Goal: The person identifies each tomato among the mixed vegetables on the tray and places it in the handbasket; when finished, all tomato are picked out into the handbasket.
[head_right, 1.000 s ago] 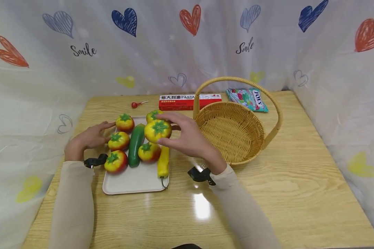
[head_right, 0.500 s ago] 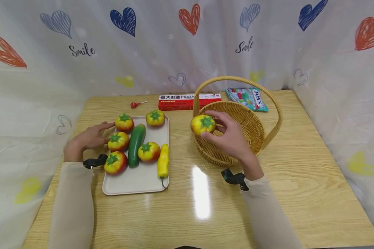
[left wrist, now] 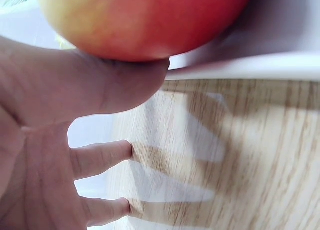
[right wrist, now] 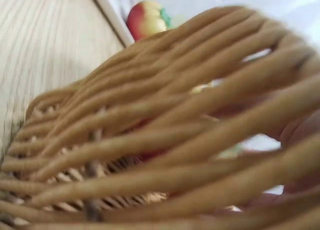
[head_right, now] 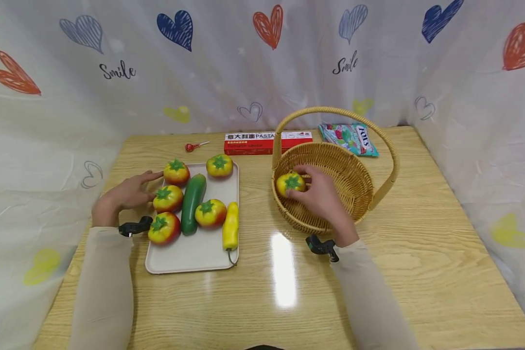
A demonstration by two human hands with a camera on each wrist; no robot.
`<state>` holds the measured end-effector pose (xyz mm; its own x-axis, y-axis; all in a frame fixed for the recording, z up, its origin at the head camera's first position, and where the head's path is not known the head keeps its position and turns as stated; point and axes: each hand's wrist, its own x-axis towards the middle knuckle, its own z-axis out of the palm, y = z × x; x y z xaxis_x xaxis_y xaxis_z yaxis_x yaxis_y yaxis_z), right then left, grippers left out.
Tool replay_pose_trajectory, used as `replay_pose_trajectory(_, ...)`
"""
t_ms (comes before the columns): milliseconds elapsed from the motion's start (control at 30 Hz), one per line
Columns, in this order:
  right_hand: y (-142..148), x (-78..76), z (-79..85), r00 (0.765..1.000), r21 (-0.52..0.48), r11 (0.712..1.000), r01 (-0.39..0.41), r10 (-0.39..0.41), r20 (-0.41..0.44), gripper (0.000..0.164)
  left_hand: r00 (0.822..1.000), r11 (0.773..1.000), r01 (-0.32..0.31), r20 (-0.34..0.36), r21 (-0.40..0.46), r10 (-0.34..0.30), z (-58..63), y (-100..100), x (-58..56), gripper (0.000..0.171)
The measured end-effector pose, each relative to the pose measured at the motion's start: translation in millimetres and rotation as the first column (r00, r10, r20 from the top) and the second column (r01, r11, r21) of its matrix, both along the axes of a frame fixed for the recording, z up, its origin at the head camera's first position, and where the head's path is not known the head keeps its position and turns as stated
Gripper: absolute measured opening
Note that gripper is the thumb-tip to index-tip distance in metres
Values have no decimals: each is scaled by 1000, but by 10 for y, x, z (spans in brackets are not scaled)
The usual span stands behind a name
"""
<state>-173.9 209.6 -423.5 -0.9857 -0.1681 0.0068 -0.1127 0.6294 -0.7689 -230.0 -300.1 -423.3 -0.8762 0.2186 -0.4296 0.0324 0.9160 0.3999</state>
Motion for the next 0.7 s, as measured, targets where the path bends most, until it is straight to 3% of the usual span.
replay_pose_trajectory(233,44,48,48,1000,58,998,-11,12,-18,71,1000,1000,-10,2,8,10,4,-7,-2,79)
replay_pose_trajectory(400,19,147,208,993,13,1000,-21,23,-118,69,1000,1000,-19,1,10,19,13,3,5,78)
replay_pose_trajectory(567,-90,220,364,971,-72,984,-160,144,-189,69,1000,1000,-19,3,10,19,35,10,15,78)
replay_pose_trajectory(700,-251,247,464,942,-215,921,-325,295,-160,67,1000,1000,-19,3,12,19,43,15,18,78)
